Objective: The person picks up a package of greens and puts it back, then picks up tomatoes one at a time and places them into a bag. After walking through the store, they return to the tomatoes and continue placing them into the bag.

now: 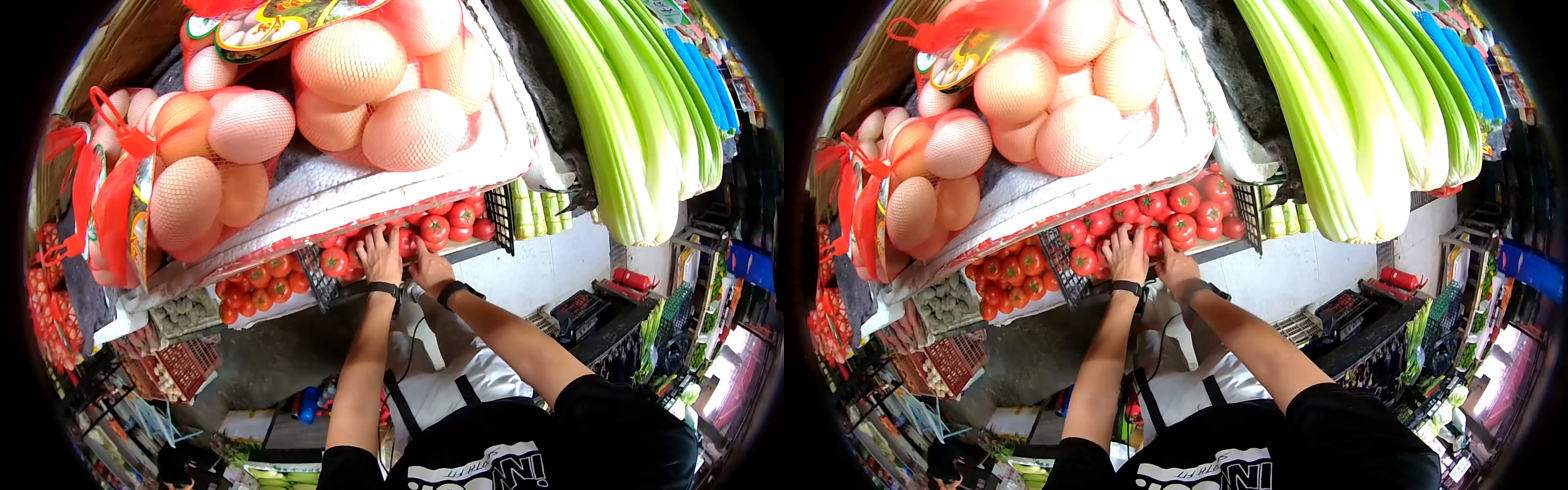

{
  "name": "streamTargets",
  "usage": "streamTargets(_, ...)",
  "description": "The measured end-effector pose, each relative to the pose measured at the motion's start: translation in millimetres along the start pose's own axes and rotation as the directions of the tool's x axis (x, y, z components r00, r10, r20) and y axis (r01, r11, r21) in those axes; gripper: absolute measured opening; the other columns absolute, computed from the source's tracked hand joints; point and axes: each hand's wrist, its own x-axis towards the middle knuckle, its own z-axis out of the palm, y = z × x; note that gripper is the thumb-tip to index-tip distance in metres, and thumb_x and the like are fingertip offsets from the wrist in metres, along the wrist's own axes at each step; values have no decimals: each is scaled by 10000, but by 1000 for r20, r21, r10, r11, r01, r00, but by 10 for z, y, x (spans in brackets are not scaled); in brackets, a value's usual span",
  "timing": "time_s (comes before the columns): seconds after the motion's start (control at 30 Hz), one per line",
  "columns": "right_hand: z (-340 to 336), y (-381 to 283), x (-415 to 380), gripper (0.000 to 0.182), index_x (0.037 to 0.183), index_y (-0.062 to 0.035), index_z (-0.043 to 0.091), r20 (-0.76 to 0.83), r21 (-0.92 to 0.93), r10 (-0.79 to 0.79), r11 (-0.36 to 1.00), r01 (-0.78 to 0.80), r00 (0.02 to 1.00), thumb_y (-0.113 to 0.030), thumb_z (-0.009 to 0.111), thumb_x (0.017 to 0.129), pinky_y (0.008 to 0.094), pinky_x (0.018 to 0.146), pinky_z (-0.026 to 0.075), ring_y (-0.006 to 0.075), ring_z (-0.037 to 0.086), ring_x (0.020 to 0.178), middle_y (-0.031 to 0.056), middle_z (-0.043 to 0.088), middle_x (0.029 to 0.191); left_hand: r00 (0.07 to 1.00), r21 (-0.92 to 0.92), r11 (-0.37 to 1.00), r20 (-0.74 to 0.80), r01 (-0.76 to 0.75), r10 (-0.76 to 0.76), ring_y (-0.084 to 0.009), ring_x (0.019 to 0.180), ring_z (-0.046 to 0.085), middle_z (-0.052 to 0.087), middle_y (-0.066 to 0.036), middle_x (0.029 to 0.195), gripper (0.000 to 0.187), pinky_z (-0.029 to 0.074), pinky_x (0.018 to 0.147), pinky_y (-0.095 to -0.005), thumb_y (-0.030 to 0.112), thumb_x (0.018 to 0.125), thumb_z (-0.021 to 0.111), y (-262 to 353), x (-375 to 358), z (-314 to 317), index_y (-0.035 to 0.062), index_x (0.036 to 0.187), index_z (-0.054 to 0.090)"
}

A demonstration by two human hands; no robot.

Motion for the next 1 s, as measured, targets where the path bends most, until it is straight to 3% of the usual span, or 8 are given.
streamTargets(0.03,24,15,75,752,1381,-35,195,40,-58,3,998,-1,999,-263,571,770,479,678,499,396,613,737,253,622,795,1000,31,1000,-1,-3,3,-282,1121,418,420,-103,1245,588,286,939,-471,130,673,671,-13,1,51,171,1232,493)
streamTargets(0.3,181,-8,400,899,1406,-47,181,90,-169,156,976,-139,984,-442,610,721,443,737,512,363,637,794,241,638,862,999,69,996,6,50,-50,-296,1125,407,436,-134,1232,623,242,973,-508,163,674,679,-15,-22,130,218,1261,480)
streamTargets(0.4,238,-49,444,881,1407,-72,200,94,-164,222,965,-205,971,-428,618,717,440,742,511,362,637,796,235,640,865,1000,7,1000,27,-5,5,-305,1145,383,436,-134,1221,630,240,974,-511,177,670,690,-49,-25,-45,213,1262,477)
streamTargets(0.43,266,-61,443,786,1370,-96,273,62,-139,238,964,-228,969,-394,617,730,442,733,510,354,639,798,223,644,862,999,-16,999,16,-33,33,-313,1165,360,438,-137,1209,618,235,979,-515,202,672,699,-76,-36,-75,208,1251,483)
streamTargets(0.53,354,-32,511,723,1345,-142,317,17,-109,277,956,-274,961,-331,645,729,427,707,521,320,649,804,186,652,857,999,-74,996,4,-50,51,-322,1173,356,433,-140,1220,614,228,986,-518,227,668,711,-150,-81,-13,204,1239,487)
streamTargets(0.77,281,-33,344,686,1297,-126,356,-83,-148,173,972,-183,982,-344,659,721,436,624,514,345,639,703,178,643,750,987,-245,969,-146,25,-62,-327,1141,397,476,-126,1200,608,245,976,-502,260,669,727,-230,-167,55,162,1207,463)
streamTargets(1.0,-5,-55,9,727,1234,-72,394,-148,68,12,998,-2,989,-409,711,673,432,593,499,344,633,693,198,636,762,939,-476,871,-230,122,-257,-351,1088,428,486,-161,1160,629,315,933,-476,253,679,761,-241,-291,-131,94,1197,442)
